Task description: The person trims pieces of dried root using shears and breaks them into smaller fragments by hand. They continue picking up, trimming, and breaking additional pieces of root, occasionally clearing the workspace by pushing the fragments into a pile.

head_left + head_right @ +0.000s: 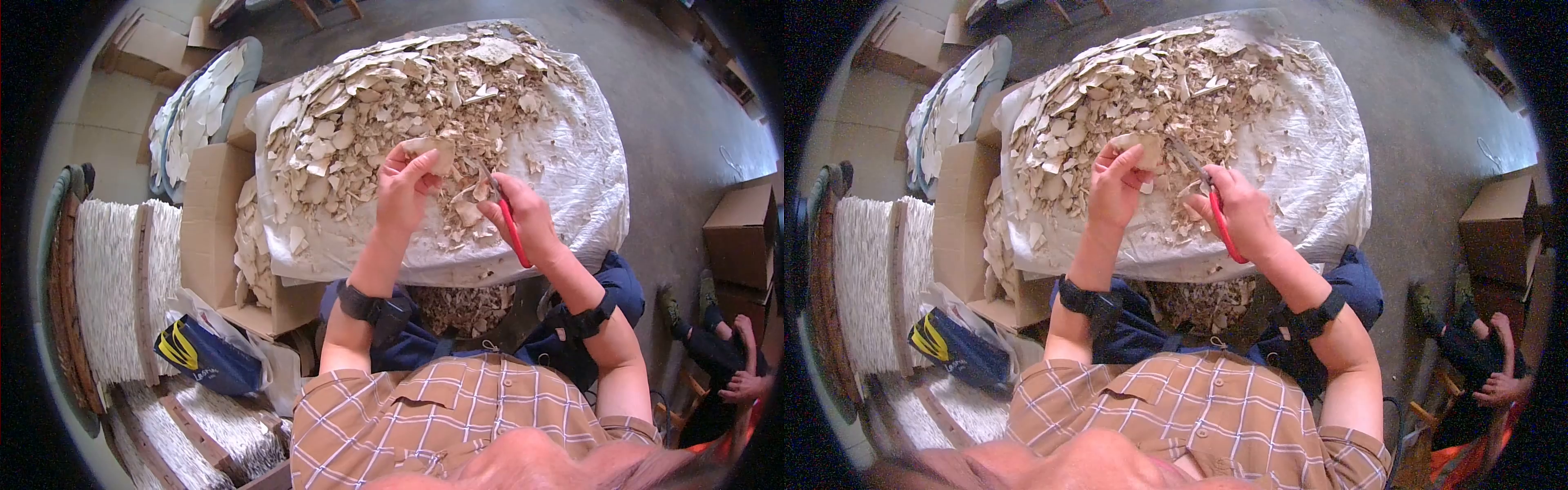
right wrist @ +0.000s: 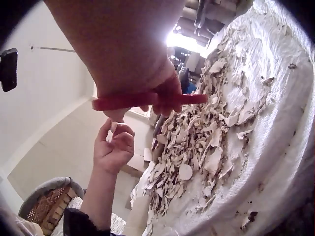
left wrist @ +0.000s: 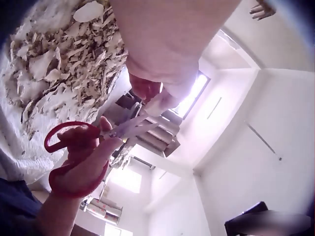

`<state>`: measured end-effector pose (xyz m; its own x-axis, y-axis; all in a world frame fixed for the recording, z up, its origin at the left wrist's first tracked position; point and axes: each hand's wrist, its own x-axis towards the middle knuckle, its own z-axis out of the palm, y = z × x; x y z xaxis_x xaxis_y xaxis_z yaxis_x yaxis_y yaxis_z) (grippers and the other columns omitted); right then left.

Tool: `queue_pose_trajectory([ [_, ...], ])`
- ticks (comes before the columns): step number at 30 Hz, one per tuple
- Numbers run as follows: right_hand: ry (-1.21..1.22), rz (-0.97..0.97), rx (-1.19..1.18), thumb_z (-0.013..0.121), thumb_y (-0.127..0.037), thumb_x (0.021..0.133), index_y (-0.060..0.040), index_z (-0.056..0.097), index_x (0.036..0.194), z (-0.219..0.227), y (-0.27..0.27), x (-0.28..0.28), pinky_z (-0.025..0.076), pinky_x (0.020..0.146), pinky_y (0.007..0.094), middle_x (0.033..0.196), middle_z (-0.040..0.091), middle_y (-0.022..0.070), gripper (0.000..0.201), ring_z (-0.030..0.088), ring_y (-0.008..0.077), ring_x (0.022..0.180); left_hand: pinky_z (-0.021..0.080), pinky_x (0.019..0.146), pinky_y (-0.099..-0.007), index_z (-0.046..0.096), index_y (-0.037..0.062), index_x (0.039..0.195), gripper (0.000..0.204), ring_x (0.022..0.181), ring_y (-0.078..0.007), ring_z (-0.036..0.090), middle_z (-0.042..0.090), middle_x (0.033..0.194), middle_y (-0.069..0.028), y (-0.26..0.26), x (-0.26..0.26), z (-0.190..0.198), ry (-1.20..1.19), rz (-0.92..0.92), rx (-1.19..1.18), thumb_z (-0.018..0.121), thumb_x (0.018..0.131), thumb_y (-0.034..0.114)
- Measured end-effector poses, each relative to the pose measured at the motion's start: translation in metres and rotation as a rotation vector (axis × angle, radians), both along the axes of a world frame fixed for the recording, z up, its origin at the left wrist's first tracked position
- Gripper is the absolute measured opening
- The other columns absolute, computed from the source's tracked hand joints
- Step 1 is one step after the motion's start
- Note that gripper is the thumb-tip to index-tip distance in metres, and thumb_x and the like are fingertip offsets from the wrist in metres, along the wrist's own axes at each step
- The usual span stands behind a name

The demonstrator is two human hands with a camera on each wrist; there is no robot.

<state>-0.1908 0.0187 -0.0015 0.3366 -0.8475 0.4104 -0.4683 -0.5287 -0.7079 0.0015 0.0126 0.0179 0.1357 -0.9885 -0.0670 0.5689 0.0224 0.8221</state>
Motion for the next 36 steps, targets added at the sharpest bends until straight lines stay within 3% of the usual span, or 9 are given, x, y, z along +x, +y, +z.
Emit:
queue_pose_trajectory([
  [4,0.094,0.013,0.038,0.066,-0.033,0.075,-0.0079,0.053,0.104,0.007,-0.001,-0.004,0.047,0.057,0.0388,0.079,0.056,0.0127,0.040,0.059,0.0315,0.069,0.049,0.053,-0.0222,0.059,0.0033,0.092,0.015,0.069,-0.0104,0.061,0.064,0.082,-0.0055,0.002,0.004,0.000,-0.104,-0.059,-0.052,0.062,0.078,0.003],
  [6,0.108,0.025,0.029,0.066,-0.033,0.075,-0.0079,0.054,0.103,0.007,-0.001,-0.005,0.047,0.056,0.0388,0.079,0.056,0.0125,0.040,0.059,0.0315,0.068,0.049,0.053,-0.0223,0.059,0.0018,0.093,0.015,0.070,-0.0119,0.062,0.064,0.083,-0.0065,0.003,0.001,0.003,-0.280,-0.071,-0.009,0.062,0.079,0.004],
  [9,0.135,0.020,-0.004,0.067,-0.034,0.075,-0.0079,0.054,0.101,0.009,-0.001,-0.005,0.046,0.056,0.0390,0.077,0.056,0.0120,0.039,0.059,0.0317,0.067,0.049,0.053,-0.0252,0.058,0.0003,0.093,0.014,0.071,-0.0178,0.064,0.064,0.084,-0.0091,0.002,0.001,0.011,-0.308,-0.112,-0.030,0.059,0.080,0.006],
  [12,0.188,0.023,-0.021,0.066,-0.033,0.075,-0.0075,0.054,0.100,0.011,-0.001,-0.006,0.046,0.056,0.0393,0.076,0.057,0.0127,0.038,0.059,0.0327,0.066,0.049,0.052,-0.0256,0.057,-0.0007,0.092,0.014,0.071,-0.0184,0.064,0.064,0.083,-0.0100,0.002,0.008,0.013,-0.348,-0.170,-0.006,0.059,0.080,0.007],
  [17,0.138,0.088,-0.005,0.066,-0.031,0.076,-0.0068,0.055,0.096,0.007,-0.002,-0.006,0.046,0.055,0.0390,0.074,0.058,0.0133,0.034,0.059,0.0332,0.067,0.047,0.051,-0.0249,0.058,-0.0004,0.091,0.013,0.069,-0.0165,0.063,0.064,0.082,-0.0091,0.002,0.011,0.015,-0.333,-0.190,-0.016,0.060,0.081,0.008],
  [20,0.076,0.028,0.013,0.067,-0.032,0.075,-0.0071,0.055,0.095,0.009,-0.001,-0.002,0.046,0.055,0.0381,0.073,0.058,0.0126,0.034,0.059,0.0315,0.067,0.044,0.052,-0.0237,0.059,0.0008,0.090,0.011,0.064,-0.0129,0.059,0.063,0.081,-0.0072,0.002,0.013,0.011,-0.316,-0.174,-0.024,0.059,0.082,0.009],
  [26,0.168,-0.007,-0.045,0.067,-0.032,0.074,-0.0083,0.054,0.101,0.012,-0.001,-0.003,0.045,0.053,0.0379,0.076,0.056,0.0123,0.038,0.059,0.0310,0.066,0.042,0.052,-0.0230,0.060,0.0030,0.091,0.011,0.064,-0.0106,0.058,0.062,0.080,-0.0041,0.004,0.008,0.012,-0.259,-0.124,0.048,0.059,0.083,0.011],
  [29,0.236,0.019,0.024,0.071,-0.024,0.072,-0.0062,0.054,0.101,0.013,0.002,-0.002,0.047,0.059,0.0360,0.083,0.059,0.0127,0.039,0.060,0.0307,0.071,0.042,0.052,-0.0226,0.060,0.0031,0.091,0.011,0.063,-0.0099,0.057,0.062,0.079,-0.0034,0.004,0.008,0.011,-0.277,-0.125,0.038,0.060,0.084,0.012],
  [36,0.126,0.026,0.082,0.069,-0.024,0.074,-0.0056,0.055,0.097,0.008,0.004,0.002,0.046,0.056,0.0367,0.073,0.058,0.0135,0.032,0.059,0.0307,0.068,0.045,0.053,-0.0224,0.060,0.0015,0.091,0.013,0.061,-0.0091,0.056,0.061,0.076,-0.0031,0.003,0.003,0.014,-0.279,-0.076,0.028,0.060,0.080,0.009],
])
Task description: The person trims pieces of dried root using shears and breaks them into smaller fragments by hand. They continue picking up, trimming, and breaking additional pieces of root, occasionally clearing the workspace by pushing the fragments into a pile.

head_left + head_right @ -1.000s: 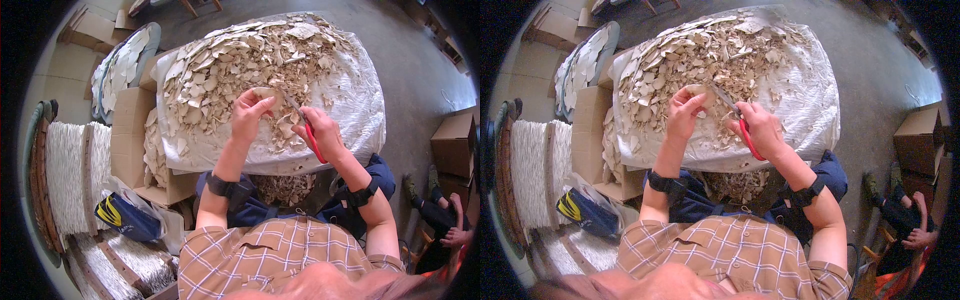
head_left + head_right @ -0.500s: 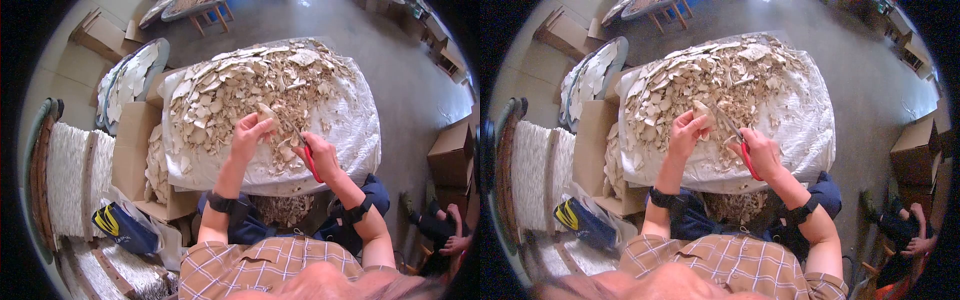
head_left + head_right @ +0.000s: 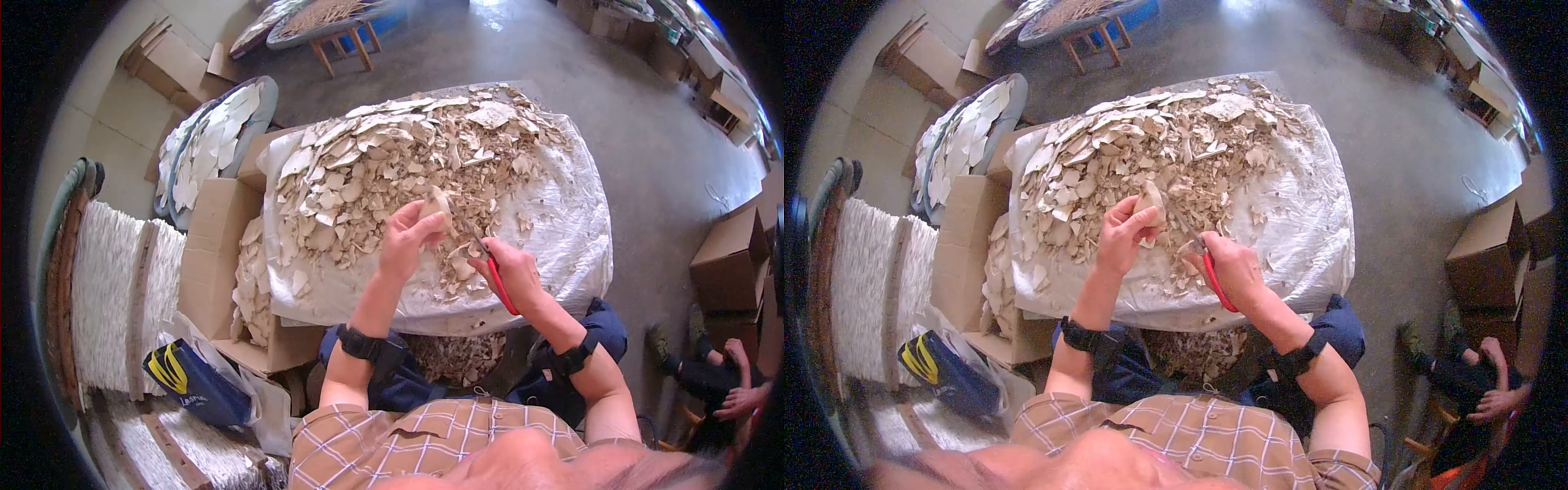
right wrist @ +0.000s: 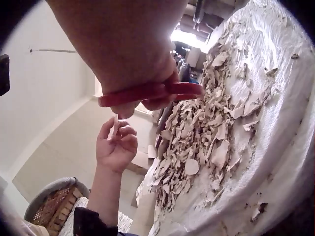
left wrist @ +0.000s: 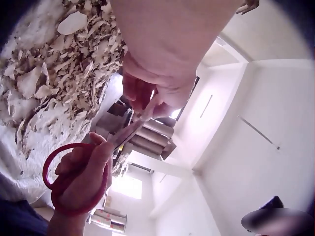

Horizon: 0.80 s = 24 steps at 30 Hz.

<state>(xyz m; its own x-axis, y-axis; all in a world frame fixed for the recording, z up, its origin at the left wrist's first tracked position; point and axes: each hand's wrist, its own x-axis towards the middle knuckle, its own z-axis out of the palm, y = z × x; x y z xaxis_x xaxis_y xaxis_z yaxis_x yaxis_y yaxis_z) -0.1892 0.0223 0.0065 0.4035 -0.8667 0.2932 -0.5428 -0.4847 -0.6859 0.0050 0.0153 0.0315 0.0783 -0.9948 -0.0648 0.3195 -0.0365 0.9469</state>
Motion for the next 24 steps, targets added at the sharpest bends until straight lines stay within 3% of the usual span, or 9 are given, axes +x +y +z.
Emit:
queue_pose_trajectory([
  [6,0.014,-0.086,-0.007,0.070,-0.028,0.073,-0.0076,0.054,0.099,0.006,-0.009,-0.006,0.046,0.056,0.0377,0.077,0.057,0.0120,0.037,0.059,0.0304,0.068,0.046,0.050,-0.0237,0.060,0.0004,0.090,0.024,0.059,-0.0092,0.055,0.061,0.075,-0.0034,0.003,0.015,0.008,-0.064,-0.041,0.019,0.061,0.071,0.015],
  [8,0.013,-0.030,-0.088,0.070,-0.030,0.072,-0.0077,0.054,0.102,0.006,-0.009,-0.009,0.046,0.056,0.0380,0.080,0.056,0.0124,0.041,0.058,0.0312,0.068,0.045,0.048,-0.0229,0.060,-0.0005,0.086,0.016,0.056,-0.0100,0.057,0.060,0.069,-0.0032,0.001,0.018,0.009,-0.007,-0.067,-0.007,0.061,0.074,0.010],
  [16,0.074,0.082,-0.103,0.069,-0.032,0.072,-0.0081,0.054,0.102,0.010,-0.006,-0.008,0.045,0.054,0.0386,0.074,0.054,0.0118,0.041,0.057,0.0313,0.064,0.046,0.055,-0.0223,0.062,0.0006,0.086,0.017,0.061,-0.0071,0.055,0.061,0.073,-0.0018,0.000,0.030,0.007,-0.269,-0.252,-0.020,0.063,0.072,0.010],
  [24,0.050,0.069,-0.075,0.067,-0.032,0.074,-0.0084,0.055,0.096,0.011,-0.008,-0.009,0.045,0.055,0.0395,0.073,0.055,0.0126,0.035,0.057,0.0323,0.065,0.046,0.053,-0.0213,0.060,0.0006,0.090,0.018,0.061,-0.0073,0.056,0.062,0.076,-0.0020,0.003,0.019,0.007,-0.080,-0.173,0.036,0.063,0.079,0.014],
])
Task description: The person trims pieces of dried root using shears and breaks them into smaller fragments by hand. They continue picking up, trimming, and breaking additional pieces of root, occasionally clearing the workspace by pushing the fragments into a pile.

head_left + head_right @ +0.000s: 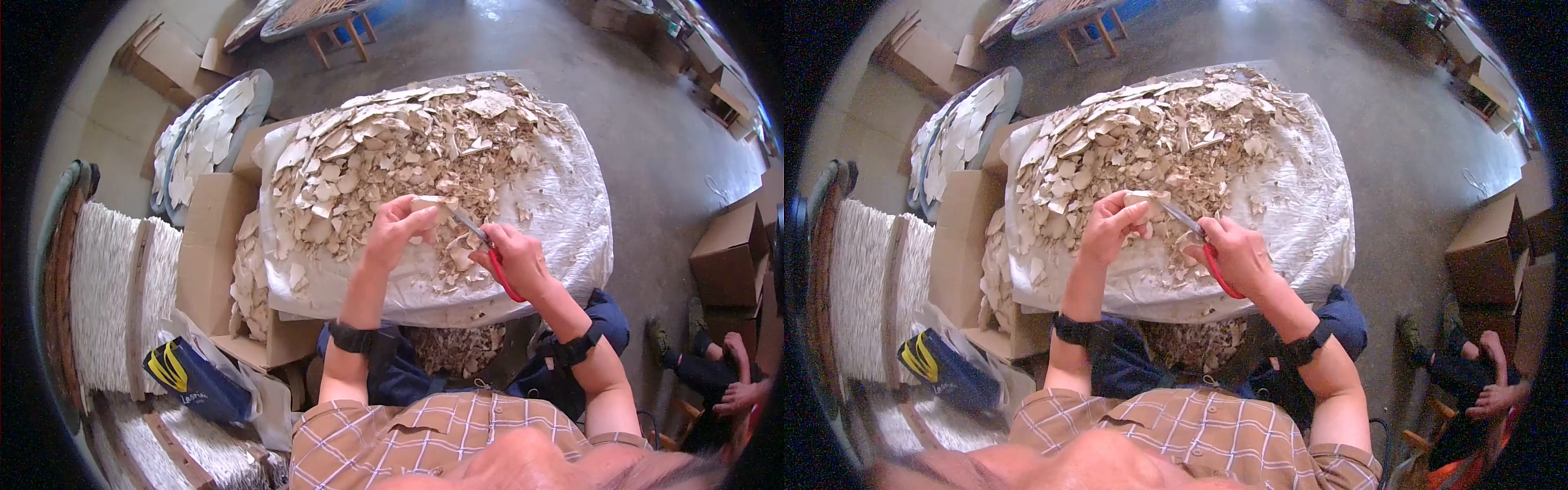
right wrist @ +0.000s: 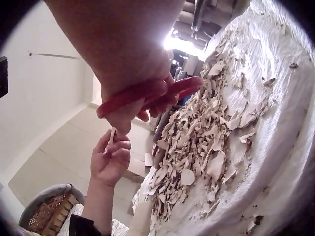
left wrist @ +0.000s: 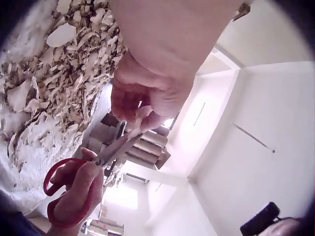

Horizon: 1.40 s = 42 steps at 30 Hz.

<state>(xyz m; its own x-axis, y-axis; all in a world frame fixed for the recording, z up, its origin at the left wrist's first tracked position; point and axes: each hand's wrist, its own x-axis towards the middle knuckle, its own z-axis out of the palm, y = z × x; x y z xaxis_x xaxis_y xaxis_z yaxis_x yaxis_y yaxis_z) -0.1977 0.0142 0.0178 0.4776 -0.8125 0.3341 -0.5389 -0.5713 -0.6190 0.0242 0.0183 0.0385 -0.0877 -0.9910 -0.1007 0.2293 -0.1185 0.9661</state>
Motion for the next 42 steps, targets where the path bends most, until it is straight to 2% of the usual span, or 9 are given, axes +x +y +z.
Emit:
queue_pose_trajectory([
  [3,-0.023,0.034,0.006,0.071,-0.022,0.071,-0.0048,0.055,0.098,-0.013,-0.001,-0.001,0.046,0.056,0.0357,0.082,0.058,0.0128,0.036,0.059,0.0300,0.066,0.043,0.050,-0.0199,0.060,0.0009,0.091,0.016,0.058,-0.0063,0.054,0.062,0.076,-0.0021,-0.001,0.002,-0.001,-0.036,0.014,0.002,0.061,0.080,0.013],
  [8,0.043,0.003,0.025,0.069,-0.026,0.074,-0.0065,0.055,0.092,-0.004,0.002,-0.008,0.047,0.059,0.0380,0.078,0.059,0.0134,0.029,0.059,0.0328,0.071,0.038,0.047,-0.0182,0.060,0.0021,0.092,0.015,0.052,-0.0047,0.048,0.058,0.072,0.0005,-0.004,0.001,0.000,-0.053,-0.026,0.026,0.058,0.082,0.013],
  [11,0.038,0.010,0.036,0.067,-0.026,0.075,-0.0057,0.056,0.090,-0.017,0.002,-0.001,0.046,0.058,0.0392,0.076,0.058,0.0149,0.028,0.059,0.0330,0.071,0.034,0.045,-0.0185,0.059,0.0034,0.091,0.014,0.051,-0.0039,0.045,0.050,0.063,0.0044,-0.002,-0.001,-0.001,-0.065,0.000,0.046,0.057,0.083,0.015],
  [12,0.050,0.010,0.059,0.068,-0.025,0.075,-0.0053,0.056,0.089,-0.017,0.002,-0.001,0.046,0.057,0.0392,0.075,0.058,0.0156,0.027,0.058,0.0336,0.070,0.035,0.045,-0.0185,0.058,0.0038,0.091,0.014,0.051,-0.0039,0.046,0.051,0.065,0.0038,-0.004,0.002,-0.006,-0.064,-0.001,0.064,0.057,0.084,0.015],
  [14,0.035,0.013,0.028,0.061,-0.036,0.079,-0.0072,0.052,0.087,-0.014,0.002,0.000,0.045,0.055,0.0425,0.070,0.058,0.0165,0.031,0.059,0.0346,0.066,0.036,0.046,-0.0185,0.058,0.0041,0.092,0.014,0.052,-0.0039,0.046,0.053,0.067,0.0032,-0.002,0.005,-0.011,-0.075,0.019,0.098,0.058,0.084,0.015],
  [17,0.051,0.010,0.087,0.061,-0.036,0.079,-0.0075,0.053,0.087,-0.012,0.002,0.002,0.045,0.054,0.0416,0.069,0.058,0.0169,0.030,0.059,0.0341,0.065,0.039,0.048,-0.0178,0.057,0.0047,0.091,0.013,0.057,-0.0030,0.048,0.057,0.076,0.0018,-0.003,0.003,-0.004,0.025,-0.031,0.050,0.059,0.085,0.016],
  [22,-0.088,-0.062,0.093,0.065,-0.034,0.077,-0.0079,0.055,0.093,-0.007,-0.002,0.004,0.045,0.053,0.0398,0.070,0.058,0.0160,0.032,0.059,0.0327,0.064,0.040,0.049,-0.0175,0.057,0.0040,0.092,0.013,0.058,-0.0029,0.048,0.056,0.075,0.0019,-0.006,0.005,-0.004,0.054,-0.020,0.035,0.060,0.084,0.015],
  [27,0.020,-0.052,-0.083,0.068,-0.034,0.074,-0.0096,0.055,0.100,-0.008,0.000,0.002,0.045,0.052,0.0382,0.073,0.056,0.0112,0.038,0.059,0.0307,0.063,0.040,0.050,-0.0176,0.057,0.0036,0.092,0.014,0.058,-0.0029,0.048,0.056,0.074,0.0017,-0.006,0.005,-0.006,0.084,0.001,0.001,0.060,0.083,0.014],
  [42,0.076,-0.029,-0.094,0.067,-0.036,0.073,-0.0094,0.054,0.100,0.001,-0.001,-0.001,0.044,0.050,0.0385,0.071,0.053,0.0108,0.040,0.057,0.0306,0.061,0.041,0.050,-0.0199,0.056,0.0015,0.089,0.012,0.056,-0.0054,0.047,0.054,0.070,0.0004,-0.007,0.006,-0.010,0.114,0.053,-0.005,0.059,0.082,0.011],
])
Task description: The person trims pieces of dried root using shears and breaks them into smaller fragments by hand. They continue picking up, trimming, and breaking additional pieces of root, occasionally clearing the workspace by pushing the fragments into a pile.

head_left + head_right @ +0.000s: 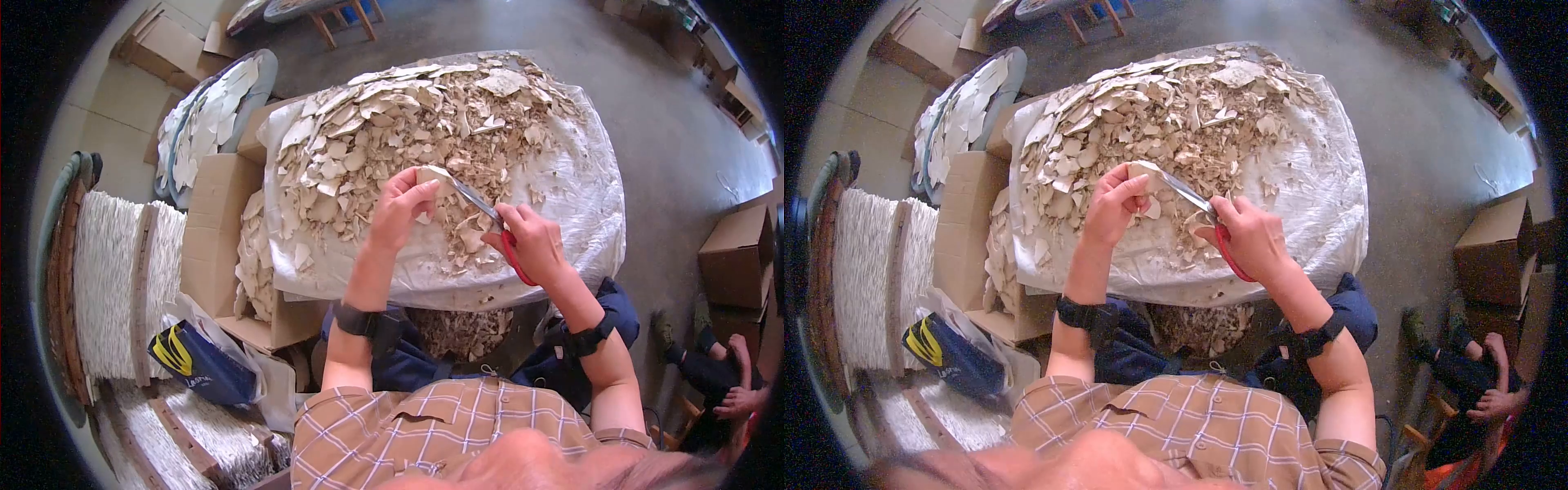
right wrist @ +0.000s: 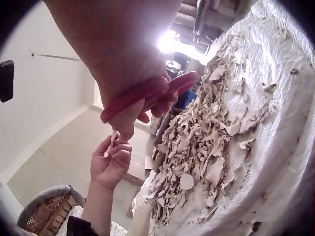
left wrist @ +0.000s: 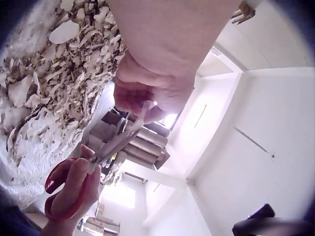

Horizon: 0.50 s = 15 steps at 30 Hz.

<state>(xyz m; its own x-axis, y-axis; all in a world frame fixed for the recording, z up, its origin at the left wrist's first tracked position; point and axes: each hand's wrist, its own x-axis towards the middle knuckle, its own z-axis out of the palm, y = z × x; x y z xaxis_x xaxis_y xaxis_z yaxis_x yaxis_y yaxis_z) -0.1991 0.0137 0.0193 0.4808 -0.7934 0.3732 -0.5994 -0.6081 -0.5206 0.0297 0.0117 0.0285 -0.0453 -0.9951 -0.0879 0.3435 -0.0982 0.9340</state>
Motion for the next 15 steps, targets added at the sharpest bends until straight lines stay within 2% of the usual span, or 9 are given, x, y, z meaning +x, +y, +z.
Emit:
queue_pose_trajectory([
  [7,0.043,0.031,0.015,0.068,-0.036,0.072,-0.0092,0.054,0.100,0.0029,0.0003,-0.0034,0.044,0.050,0.0385,0.072,0.053,0.0110,0.041,0.057,0.0307,0.061,0.043,0.052,-0.0214,0.056,0.0009,0.088,0.012,0.058,-0.0061,0.048,0.055,0.071,-0.0016,0.0003,-0.0029,0.0045,0.021,0.022,0.031,0.059,0.081,0.010],
  [12,0.020,0.057,0.017,0.066,-0.029,0.076,-0.0100,0.054,0.099,-0.0037,-0.0002,-0.0045,0.044,0.050,0.0385,0.070,0.054,0.0114,0.032,0.057,0.0304,0.061,0.044,0.053,-0.0222,0.057,0.0004,0.089,0.012,0.058,-0.0064,0.049,0.056,0.073,-0.0021,0.0001,-0.0009,-0.0006,0.001,0.010,0.024,0.058,0.081,0.010],
  [15,-0.009,0.047,0.059,0.064,-0.027,0.078,-0.0105,0.055,0.097,-0.0068,0.0027,-0.0036,0.044,0.051,0.0395,0.069,0.056,0.0115,0.026,0.058,0.0302,0.062,0.044,0.052,-0.0226,0.057,0.0005,0.089,0.012,0.058,-0.0068,0.050,0.056,0.073,-0.0022,0.0010,-0.0056,0.0007,0.065,0.012,0.055,0.058,0.081,0.010],
])
